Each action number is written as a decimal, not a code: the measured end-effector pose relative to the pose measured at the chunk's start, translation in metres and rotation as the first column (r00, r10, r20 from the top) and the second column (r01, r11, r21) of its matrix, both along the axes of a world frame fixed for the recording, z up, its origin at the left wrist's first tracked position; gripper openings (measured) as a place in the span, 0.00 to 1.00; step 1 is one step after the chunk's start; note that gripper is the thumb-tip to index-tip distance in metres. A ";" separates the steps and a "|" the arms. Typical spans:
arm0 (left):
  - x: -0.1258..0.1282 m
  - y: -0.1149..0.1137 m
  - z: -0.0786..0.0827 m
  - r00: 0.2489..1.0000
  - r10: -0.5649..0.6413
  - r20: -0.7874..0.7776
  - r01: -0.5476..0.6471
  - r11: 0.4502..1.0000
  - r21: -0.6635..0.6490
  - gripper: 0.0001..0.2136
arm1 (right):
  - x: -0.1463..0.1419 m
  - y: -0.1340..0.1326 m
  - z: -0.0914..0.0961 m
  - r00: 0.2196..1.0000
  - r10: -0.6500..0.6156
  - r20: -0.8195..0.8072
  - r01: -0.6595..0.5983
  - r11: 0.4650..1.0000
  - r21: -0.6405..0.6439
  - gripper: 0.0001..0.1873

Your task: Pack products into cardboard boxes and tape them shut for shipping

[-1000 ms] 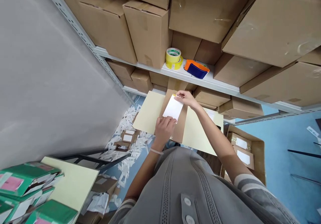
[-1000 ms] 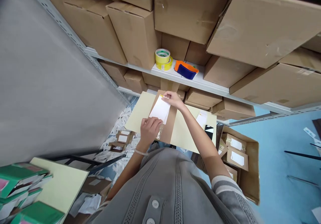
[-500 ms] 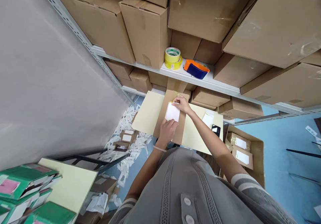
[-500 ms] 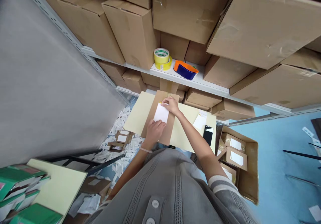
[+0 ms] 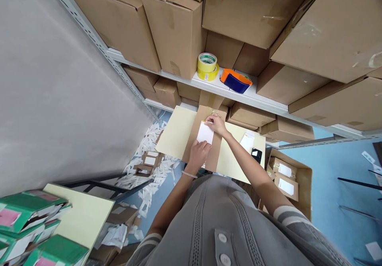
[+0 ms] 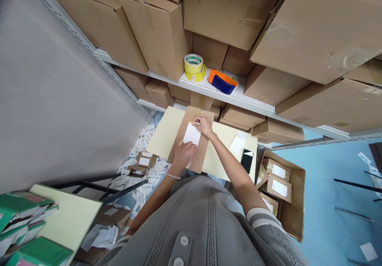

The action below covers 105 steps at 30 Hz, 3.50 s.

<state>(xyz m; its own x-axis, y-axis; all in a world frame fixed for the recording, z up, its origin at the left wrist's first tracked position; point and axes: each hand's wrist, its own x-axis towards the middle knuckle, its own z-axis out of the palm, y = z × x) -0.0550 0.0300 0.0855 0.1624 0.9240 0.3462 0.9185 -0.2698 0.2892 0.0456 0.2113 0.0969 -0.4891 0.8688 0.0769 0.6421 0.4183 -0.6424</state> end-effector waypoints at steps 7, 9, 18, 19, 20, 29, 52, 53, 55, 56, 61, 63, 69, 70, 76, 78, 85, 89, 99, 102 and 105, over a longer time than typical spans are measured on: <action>-0.001 -0.001 0.005 0.999 -0.010 0.031 0.012 0.998 -0.061 0.13 | 0.001 -0.004 0.003 0.998 0.030 0.048 -0.031 0.999 0.023 0.02; -0.002 -0.005 0.006 0.999 -0.017 0.043 0.020 0.998 -0.068 0.13 | 0.001 -0.006 0.004 0.998 0.038 0.057 -0.041 0.998 0.040 0.01; 0.006 -0.023 0.001 0.998 0.000 0.055 0.003 0.999 -0.048 0.13 | 0.005 -0.014 0.009 0.990 0.097 0.105 -0.106 0.991 0.079 0.04; 0.007 -0.024 0.002 0.998 0.015 0.056 -0.012 0.999 -0.052 0.13 | 0.005 -0.014 0.009 0.989 0.104 0.105 -0.113 0.990 0.083 0.05; 0.008 -0.025 0.002 0.998 0.030 0.059 -0.027 0.998 -0.056 0.13 | 0.004 -0.014 0.010 0.989 0.109 0.104 -0.118 0.989 0.085 0.05; 0.009 -0.027 0.000 0.998 0.041 0.053 -0.038 0.998 -0.052 0.13 | 0.004 -0.011 0.011 0.989 0.135 0.067 -0.138 0.990 0.040 0.12; 0.011 -0.030 0.016 0.999 0.047 -0.002 -0.047 0.994 -0.095 0.12 | -0.024 -0.005 0.014 0.996 -0.027 0.086 0.026 1.000 0.012 0.05; 0.010 -0.030 0.017 0.998 0.053 -0.016 -0.055 0.994 -0.092 0.12 | -0.024 -0.006 0.014 0.996 -0.032 0.082 0.031 0.999 0.019 0.04; 0.010 -0.029 0.017 0.998 0.060 -0.024 -0.061 0.995 -0.082 0.11 | -0.023 -0.007 0.015 0.997 -0.029 0.070 0.026 0.999 0.042 0.03; 0.009 -0.029 0.016 0.998 0.059 -0.016 -0.061 0.996 -0.072 0.11 | -0.021 -0.009 0.015 0.998 -0.021 0.061 0.018 0.998 0.054 0.02; 0.008 -0.030 0.006 0.996 0.074 0.043 -0.073 0.997 -0.029 0.11 | 0.001 -0.012 0.016 0.999 -0.051 0.017 0.049 0.994 0.099 0.03; 0.009 -0.033 0.005 0.996 0.082 0.038 -0.079 0.995 -0.057 0.12 | 0.011 -0.013 0.015 0.994 -0.106 0.022 0.103 0.988 0.113 0.04; 0.011 -0.045 0.012 0.997 0.077 -0.024 -0.080 0.981 -0.178 0.18 | 0.030 -0.017 0.007 0.974 -0.212 0.074 0.201 0.970 0.132 0.06; 0.011 -0.046 0.013 0.997 0.076 -0.030 -0.080 0.978 -0.192 0.18 | 0.031 -0.017 0.006 0.968 -0.240 0.068 0.229 0.964 0.134 0.06; 0.013 -0.046 0.015 0.996 0.055 -0.066 -0.069 0.970 -0.232 0.21 | 0.035 -0.023 -0.003 0.941 -0.336 0.039 0.330 0.938 0.109 0.06; 0.013 -0.045 0.015 0.996 0.040 -0.079 -0.058 0.970 -0.234 0.21 | 0.035 -0.026 -0.006 0.940 -0.340 0.034 0.335 0.936 0.110 0.06; 0.016 -0.041 0.018 0.996 0.012 -0.094 -0.037 0.964 -0.264 0.22 | 0.035 -0.032 -0.008 0.932 -0.363 0.024 0.358 0.927 0.109 0.06; 0.016 -0.041 0.019 0.996 0.005 -0.092 -0.030 0.961 -0.276 0.21 | 0.036 -0.032 -0.008 0.931 -0.364 0.014 0.361 0.928 0.093 0.07; -0.028 -0.048 0.025 0.965 0.227 0.133 -0.180 0.939 -0.291 0.25 | 0.059 -0.083 -0.015 0.751 -0.584 -0.309 0.583 0.806 -0.106 0.14; -0.060 -0.044 0.015 0.873 0.398 0.282 -0.262 0.870 -0.417 0.25 | 0.063 -0.126 -0.023 0.646 -0.696 -0.315 0.633 0.718 -0.289 0.19; -0.087 -0.033 0.003 0.777 0.466 0.422 -0.190 0.814 -0.548 0.26 | 0.061 -0.164 -0.028 0.568 -0.776 -0.274 0.627 0.624 -0.467 0.26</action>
